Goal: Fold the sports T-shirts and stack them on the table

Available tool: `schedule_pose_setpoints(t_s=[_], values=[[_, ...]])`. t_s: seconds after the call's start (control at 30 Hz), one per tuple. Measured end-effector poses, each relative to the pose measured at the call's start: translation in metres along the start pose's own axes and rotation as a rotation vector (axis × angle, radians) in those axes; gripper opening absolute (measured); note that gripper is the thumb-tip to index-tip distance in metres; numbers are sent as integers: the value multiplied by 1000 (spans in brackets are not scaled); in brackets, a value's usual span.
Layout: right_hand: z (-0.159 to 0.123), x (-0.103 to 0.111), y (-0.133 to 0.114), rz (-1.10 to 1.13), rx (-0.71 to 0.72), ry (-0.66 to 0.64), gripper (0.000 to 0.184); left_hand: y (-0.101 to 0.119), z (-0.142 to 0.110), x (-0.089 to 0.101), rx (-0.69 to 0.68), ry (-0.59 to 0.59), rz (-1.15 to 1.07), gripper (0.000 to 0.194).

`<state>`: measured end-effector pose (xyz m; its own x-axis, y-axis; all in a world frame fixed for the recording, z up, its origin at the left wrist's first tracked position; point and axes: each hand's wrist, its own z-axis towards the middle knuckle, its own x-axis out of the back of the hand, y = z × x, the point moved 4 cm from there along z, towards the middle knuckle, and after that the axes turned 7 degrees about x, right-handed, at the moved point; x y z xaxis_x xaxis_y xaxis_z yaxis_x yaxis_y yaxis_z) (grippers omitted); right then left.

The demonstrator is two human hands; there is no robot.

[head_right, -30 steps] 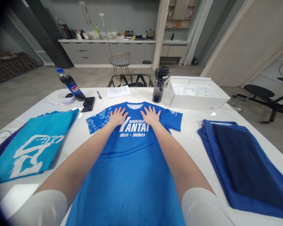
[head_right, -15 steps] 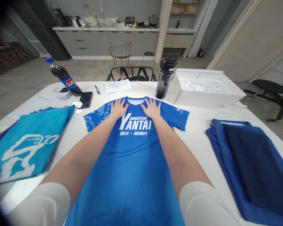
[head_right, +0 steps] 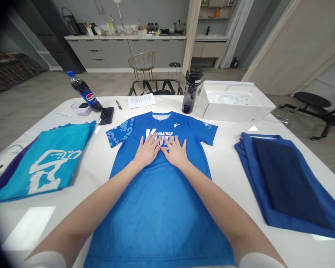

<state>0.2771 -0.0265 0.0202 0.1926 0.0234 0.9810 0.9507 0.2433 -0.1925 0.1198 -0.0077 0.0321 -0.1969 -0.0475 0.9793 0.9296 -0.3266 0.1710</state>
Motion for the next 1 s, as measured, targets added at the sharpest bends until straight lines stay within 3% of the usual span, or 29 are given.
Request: schedule_pose_setpoints(t_s=[0.17, 0.47, 0.67, 0.77, 0.9, 1.0], values=[[-59, 5, -7, -10, 46, -22, 68, 3, -64, 2, -50, -95, 23, 59], [-160, 7, -35, 18, 232, -90, 64, 22, -168, 14, -113, -150, 0, 61], [-240, 20, -48, 89, 374, -156, 59, 36, -247, 33, -168, -156, 20, 59], [-239, 27, -40, 91, 333, -118, 58, 38, -237, 44, -101, -125, 46, 61], [-189, 25, -14, 19, 159, 1, 61, 25, -166, 46, -103, -37, 51, 58], [-166, 12, 8, -30, 40, -1, 64, -2, -125, 31, -28, -90, 39, 63]])
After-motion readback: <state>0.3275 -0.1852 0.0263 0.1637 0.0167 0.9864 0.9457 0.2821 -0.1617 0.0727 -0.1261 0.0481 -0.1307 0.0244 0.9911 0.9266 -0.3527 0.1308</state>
